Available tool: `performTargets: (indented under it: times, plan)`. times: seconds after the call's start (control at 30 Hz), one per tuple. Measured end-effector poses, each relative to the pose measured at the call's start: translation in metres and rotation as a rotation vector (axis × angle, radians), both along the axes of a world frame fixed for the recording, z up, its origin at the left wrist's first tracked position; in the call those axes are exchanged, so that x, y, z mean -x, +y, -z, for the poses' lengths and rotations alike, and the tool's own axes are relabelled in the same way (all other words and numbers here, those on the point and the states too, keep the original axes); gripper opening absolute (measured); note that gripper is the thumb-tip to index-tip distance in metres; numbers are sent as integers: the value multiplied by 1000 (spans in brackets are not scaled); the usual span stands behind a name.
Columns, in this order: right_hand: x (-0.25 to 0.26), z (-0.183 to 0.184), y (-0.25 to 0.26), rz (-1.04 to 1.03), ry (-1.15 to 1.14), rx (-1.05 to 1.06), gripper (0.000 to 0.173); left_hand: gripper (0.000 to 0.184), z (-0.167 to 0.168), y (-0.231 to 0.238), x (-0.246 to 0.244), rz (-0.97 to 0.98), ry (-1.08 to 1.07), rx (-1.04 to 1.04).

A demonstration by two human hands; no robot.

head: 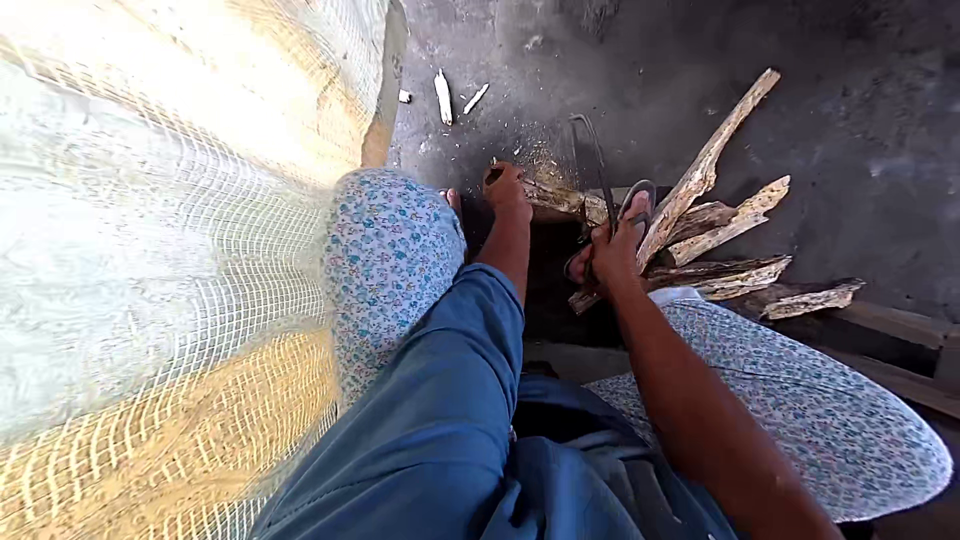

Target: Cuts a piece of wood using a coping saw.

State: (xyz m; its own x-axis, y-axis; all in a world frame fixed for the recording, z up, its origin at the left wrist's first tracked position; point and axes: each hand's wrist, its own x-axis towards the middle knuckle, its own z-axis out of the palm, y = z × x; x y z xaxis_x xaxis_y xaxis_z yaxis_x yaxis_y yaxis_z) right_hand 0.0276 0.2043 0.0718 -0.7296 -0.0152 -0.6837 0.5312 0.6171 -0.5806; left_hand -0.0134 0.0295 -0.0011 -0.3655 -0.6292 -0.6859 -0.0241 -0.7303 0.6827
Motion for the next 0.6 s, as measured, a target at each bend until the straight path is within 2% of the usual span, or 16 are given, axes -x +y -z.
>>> performTargets:
  times: [0.07, 0.23, 0.3, 0.37, 0.47, 0.53, 0.6]
  plan:
    - [-10, -10, -1, -17, 3, -45, 43, 27, -3, 3, -2, -17, -34, 34]
    - [-49, -68, 19, 6, -27, -70, 35, 32, -9, -2, 6, 49, -114, 45]
    - [-74, -96, 30, 50, -54, -68, 29, 30, -3, -5, 5, 40, -95, 33]
    - [-81, -108, 37, 116, -75, -49, 20, 24, -2, -3, 3, 38, -26, 15]
    - [-58, -93, 26, 142, -125, -16, 25, 23, 0, -3, -2, 64, 69, 1]
    - [-32, -63, 11, 71, -75, -30, 31, 23, -4, -5, -1, 76, 72, 5]
    - [-10, -36, -8, -16, 8, -143, 39, 22, -11, -5, 2, 107, -1, -12]
